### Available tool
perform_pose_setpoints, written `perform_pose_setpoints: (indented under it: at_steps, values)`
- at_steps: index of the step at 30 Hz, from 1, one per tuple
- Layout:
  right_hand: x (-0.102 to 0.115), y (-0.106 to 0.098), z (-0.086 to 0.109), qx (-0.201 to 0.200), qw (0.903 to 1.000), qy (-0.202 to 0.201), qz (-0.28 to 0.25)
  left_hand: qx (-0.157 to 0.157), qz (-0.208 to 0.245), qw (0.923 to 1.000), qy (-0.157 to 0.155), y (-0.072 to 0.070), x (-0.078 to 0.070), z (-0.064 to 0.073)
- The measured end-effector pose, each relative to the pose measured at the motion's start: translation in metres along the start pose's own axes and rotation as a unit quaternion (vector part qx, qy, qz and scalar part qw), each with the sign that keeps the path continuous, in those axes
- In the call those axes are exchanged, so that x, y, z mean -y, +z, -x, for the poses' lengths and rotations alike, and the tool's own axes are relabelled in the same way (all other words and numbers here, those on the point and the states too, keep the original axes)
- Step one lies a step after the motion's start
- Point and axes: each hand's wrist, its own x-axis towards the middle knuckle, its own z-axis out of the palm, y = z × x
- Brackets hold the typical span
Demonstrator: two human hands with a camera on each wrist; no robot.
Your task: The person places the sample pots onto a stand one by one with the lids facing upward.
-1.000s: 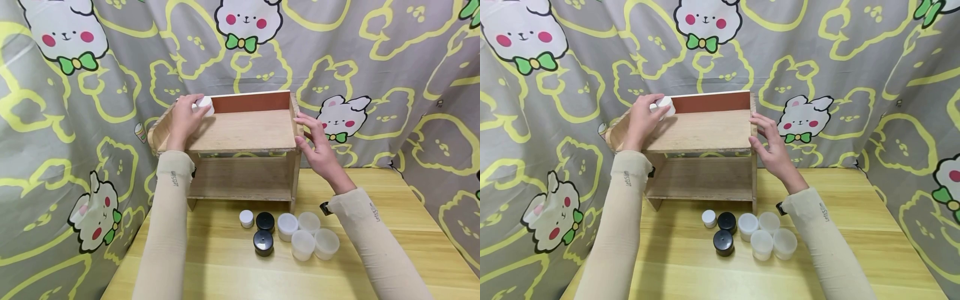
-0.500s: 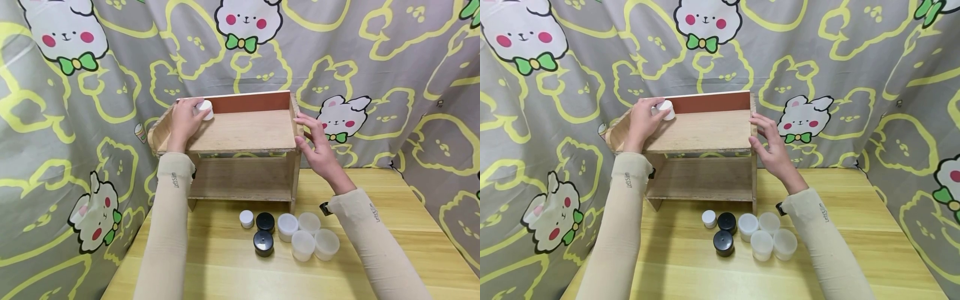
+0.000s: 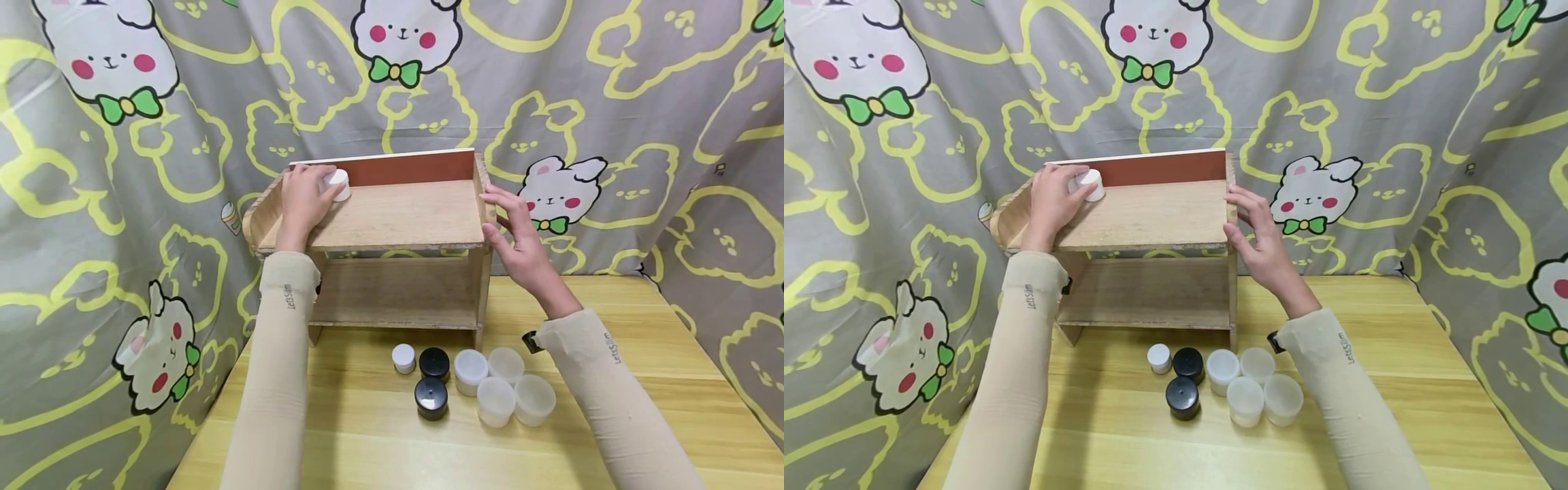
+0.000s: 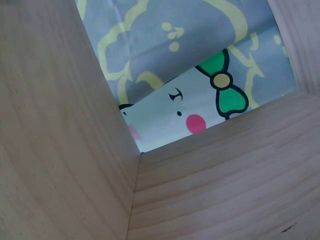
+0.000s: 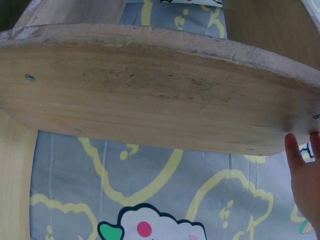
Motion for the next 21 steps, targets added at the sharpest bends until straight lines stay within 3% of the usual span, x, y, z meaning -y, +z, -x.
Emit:
perform_pose_setpoints:
  at_steps: [21]
  values:
    - [-0.002,-0.0002,0.0001,0.001,1.0,0.0,-0.01,-0.02,0.005,0.9998,-0.004,0.0006,0.0003,0.0029]
